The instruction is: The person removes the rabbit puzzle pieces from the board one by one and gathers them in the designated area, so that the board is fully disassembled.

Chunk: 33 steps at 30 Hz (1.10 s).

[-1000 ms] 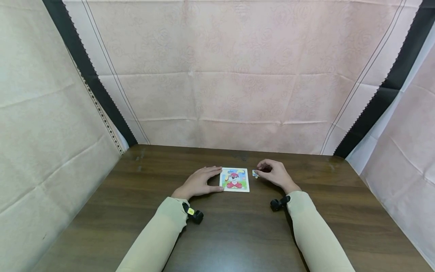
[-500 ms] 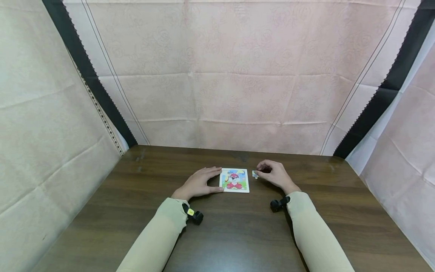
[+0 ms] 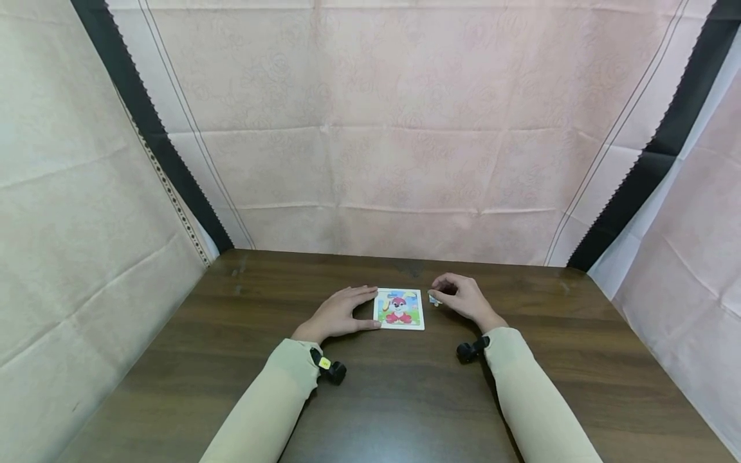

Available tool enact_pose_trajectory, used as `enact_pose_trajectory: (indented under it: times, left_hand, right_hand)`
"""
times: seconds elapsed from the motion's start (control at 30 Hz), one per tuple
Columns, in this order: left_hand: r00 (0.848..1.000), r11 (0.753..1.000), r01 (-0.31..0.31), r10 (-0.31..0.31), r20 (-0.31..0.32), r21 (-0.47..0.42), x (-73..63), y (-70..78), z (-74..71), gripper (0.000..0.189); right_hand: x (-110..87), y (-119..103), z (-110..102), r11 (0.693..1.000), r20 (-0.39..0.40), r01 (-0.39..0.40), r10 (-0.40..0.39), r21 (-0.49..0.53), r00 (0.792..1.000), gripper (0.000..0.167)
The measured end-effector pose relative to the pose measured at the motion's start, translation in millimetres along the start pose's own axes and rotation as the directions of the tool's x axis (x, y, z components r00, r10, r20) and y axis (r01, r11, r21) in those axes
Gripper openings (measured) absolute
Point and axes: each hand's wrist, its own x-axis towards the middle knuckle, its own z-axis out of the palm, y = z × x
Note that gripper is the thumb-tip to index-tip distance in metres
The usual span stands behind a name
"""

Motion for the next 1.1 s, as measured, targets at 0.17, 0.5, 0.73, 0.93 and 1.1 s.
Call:
enact_pose_trajectory:
  times: [0.17, 0.5, 0.73, 0.93, 1.1]
  left_hand:
    - [1.0, 1.0, -0.003, 0.003, -0.003, -0.01, -0.7, -1.5, -1.0, 0.092]
    - [1.0, 1.0, -0.007, 0.007, -0.003, -0.017, 0.2, -2.1, -1.5, 0.091]
    - [1.0, 1.0, -0.007, 0.007, -0.006, -0.017, 0.4, 0.4, -0.7, 0.091]
    - [1.0, 1.0, -0.003, 0.003, 0.001, -0.03, -0.7, 1.0, 1.1, 0.092]
    - [1.0, 1.0, 0.001, -0.001, -0.008, -0.024, 0.2, -1.1, 0.1, 0.091]
  right_hand:
    - [15.5, -18, 18, 0.999, 0.023, 0.048, -0.049, 0.012, 0.999, 0.017]
    - [33.0, -44, 50, 0.978, 0.163, 0.163, -0.142, -0.127, 0.976, 0.026]
    - [28.0, -43, 51, 0.974, 0.198, 0.133, -0.096, -0.184, 0.975, 0.035]
    - [25.9, -42, 52, 0.977, 0.204, 0.121, -0.084, -0.175, 0.975, 0.034]
    - [27.3, -41, 53, 0.978, 0.185, 0.132, -0.101, -0.163, 0.978, 0.034]
